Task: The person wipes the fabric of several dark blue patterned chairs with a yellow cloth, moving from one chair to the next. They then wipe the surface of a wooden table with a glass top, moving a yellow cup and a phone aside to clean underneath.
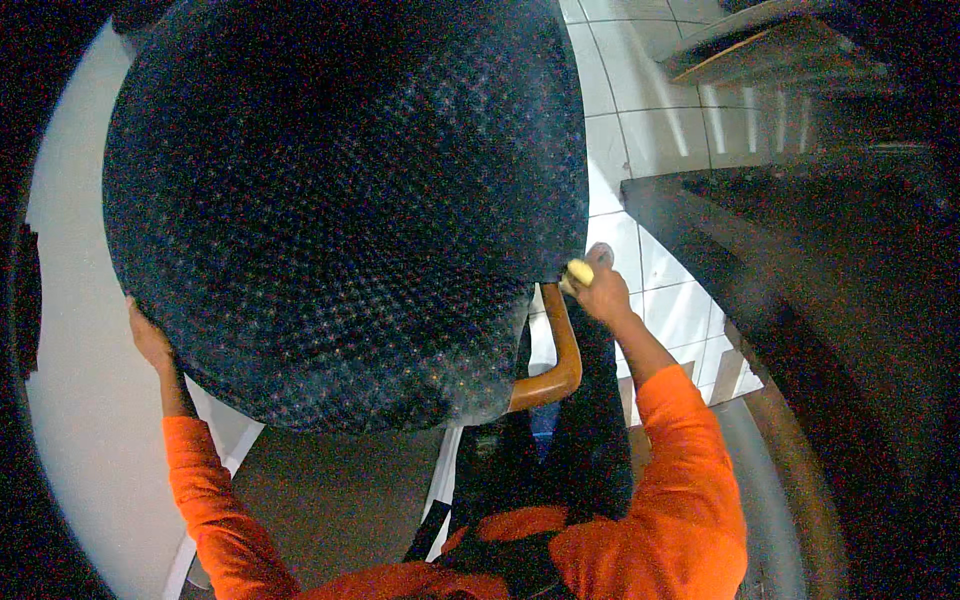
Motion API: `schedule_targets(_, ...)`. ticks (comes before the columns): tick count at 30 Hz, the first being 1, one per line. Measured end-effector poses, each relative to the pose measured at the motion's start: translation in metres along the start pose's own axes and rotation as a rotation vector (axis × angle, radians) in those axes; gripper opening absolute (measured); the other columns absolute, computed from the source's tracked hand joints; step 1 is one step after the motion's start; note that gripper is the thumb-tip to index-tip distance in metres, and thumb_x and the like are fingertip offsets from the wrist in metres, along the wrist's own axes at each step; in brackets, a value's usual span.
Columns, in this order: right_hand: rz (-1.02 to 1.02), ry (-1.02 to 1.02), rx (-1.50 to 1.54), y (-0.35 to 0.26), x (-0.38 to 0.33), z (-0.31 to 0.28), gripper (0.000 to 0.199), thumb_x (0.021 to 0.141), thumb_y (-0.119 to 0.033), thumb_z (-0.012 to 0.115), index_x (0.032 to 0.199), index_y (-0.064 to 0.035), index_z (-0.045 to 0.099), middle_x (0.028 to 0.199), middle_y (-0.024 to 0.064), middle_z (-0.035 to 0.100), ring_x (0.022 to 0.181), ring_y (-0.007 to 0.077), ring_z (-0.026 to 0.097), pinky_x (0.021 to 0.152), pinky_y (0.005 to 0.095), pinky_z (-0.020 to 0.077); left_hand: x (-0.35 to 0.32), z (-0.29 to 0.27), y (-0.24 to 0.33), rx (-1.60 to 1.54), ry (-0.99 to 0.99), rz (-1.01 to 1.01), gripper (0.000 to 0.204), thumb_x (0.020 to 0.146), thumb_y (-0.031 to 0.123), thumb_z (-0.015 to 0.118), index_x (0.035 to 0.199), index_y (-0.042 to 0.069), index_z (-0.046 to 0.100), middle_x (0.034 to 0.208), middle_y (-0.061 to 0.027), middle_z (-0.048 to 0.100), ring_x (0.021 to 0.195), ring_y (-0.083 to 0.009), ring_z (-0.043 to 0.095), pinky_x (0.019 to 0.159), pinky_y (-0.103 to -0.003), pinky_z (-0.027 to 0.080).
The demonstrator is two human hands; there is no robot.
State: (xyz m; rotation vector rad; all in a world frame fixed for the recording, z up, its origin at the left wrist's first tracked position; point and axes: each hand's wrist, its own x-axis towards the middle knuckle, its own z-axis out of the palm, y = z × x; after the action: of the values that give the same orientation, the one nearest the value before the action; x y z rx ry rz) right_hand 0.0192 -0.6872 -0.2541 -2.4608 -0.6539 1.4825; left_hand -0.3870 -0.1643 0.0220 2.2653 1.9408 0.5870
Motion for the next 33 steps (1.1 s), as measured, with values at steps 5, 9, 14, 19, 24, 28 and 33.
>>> schedule_targets(5, -0.024, 0.154, 0.581, 0.059, 0.024, -0.006, 0.027, 0.086, -0.008, 0.06, 0.112, -0.0033, 0.063, 0.096, 0.0099, 0.068, 0.087, 0.0184, 0.065, 0.079, 0.0319, 0.051, -0.01, 0.011, 0.037, -0.057, -0.013, -0.078, 0.057, 0.098, 0.04, 0.038, 0.13, -0.006, 0.051, 0.136, -0.0182, 0.051, 0.126, -0.0276, 0.048, 0.107, -0.032, 0.031)
schedule_targets(9, -0.058, 0.148, 0.444, 0.036, 0.017, 0.028, 0.042, 0.083, -0.014, 0.064, 0.123, -0.0059, 0.058, 0.106, 0.0178, 0.066, 0.102, 0.0272, 0.062, 0.089, 0.0363, 0.047, -0.004, 0.012, 0.016, -0.035, -0.022, -0.025, 0.058, 0.098, 0.042, 0.038, 0.129, -0.006, 0.051, 0.136, -0.0175, 0.051, 0.126, -0.0278, 0.047, 0.107, -0.033, 0.032)
schedule_targets(14, 0.035, 0.164, 0.673, 0.014, -0.005, 0.069, 0.048, 0.087, -0.025, 0.062, 0.13, -0.0056, 0.053, 0.117, 0.0193, 0.06, 0.113, 0.0315, 0.054, 0.095, 0.0355, 0.042, -0.003, 0.013, 0.015, 0.005, -0.016, 0.059, 0.063, 0.097, 0.048, 0.038, 0.127, -0.005, 0.053, 0.134, -0.0176, 0.053, 0.124, -0.0287, 0.049, 0.105, -0.033, 0.033)
schedule_targets(19, -0.02, -0.411, 0.621, -0.034, -0.084, -0.019, 0.036, 0.09, -0.028, 0.063, 0.119, -0.0058, 0.062, 0.106, 0.0111, 0.067, 0.098, 0.0204, 0.061, 0.088, 0.0306, 0.0453, -0.002, 0.005, 0.01, 0.051, 0.003, -0.015, 0.063, 0.095, 0.053, 0.038, 0.128, 0.002, 0.056, 0.132, -0.0152, 0.055, 0.123, -0.0283, 0.05, 0.105, -0.034, 0.034)
schedule_targets(24, -0.391, -0.127, 0.382, -0.084, -0.178, -0.044, 0.027, 0.092, -0.01, 0.057, 0.117, 0.0008, 0.058, 0.115, 0.0098, 0.061, 0.107, 0.018, 0.056, 0.097, 0.03, 0.04, -0.012, 0.022, 0.031, 0.147, 0.035, -0.198, 0.067, 0.091, 0.06, 0.039, 0.125, 0.006, 0.059, 0.13, -0.0153, 0.057, 0.123, -0.0319, 0.05, 0.103, -0.038, 0.036)
schedule_targets(28, -0.354, 0.028, 0.844, -0.142, -0.237, -0.03, 0.032, 0.095, -0.013, 0.053, 0.123, 0.0014, 0.052, 0.122, 0.0145, 0.058, 0.115, 0.0213, 0.053, 0.101, 0.0342, 0.0377, -0.006, 0.008, 0.038, 0.151, 0.078, -0.2, 0.084, 0.085, 0.071, 0.039, 0.131, 0.002, 0.053, 0.131, -0.021, 0.054, 0.124, -0.0375, 0.048, 0.104, -0.043, 0.035)
schedule_targets(33, -0.778, 0.138, 0.436, -0.191, -0.234, -0.018, 0.042, 0.087, -0.015, 0.063, 0.127, -0.0075, 0.052, 0.131, 0.0167, 0.051, 0.12, 0.0351, 0.05, 0.103, 0.0437, 0.0375, -0.011, 0.003, 0.042, 0.088, 0.047, -0.192, 0.084, 0.083, 0.07, 0.042, 0.132, 0.002, 0.051, 0.13, -0.0231, 0.053, 0.123, -0.0387, 0.048, 0.104, -0.043, 0.035)
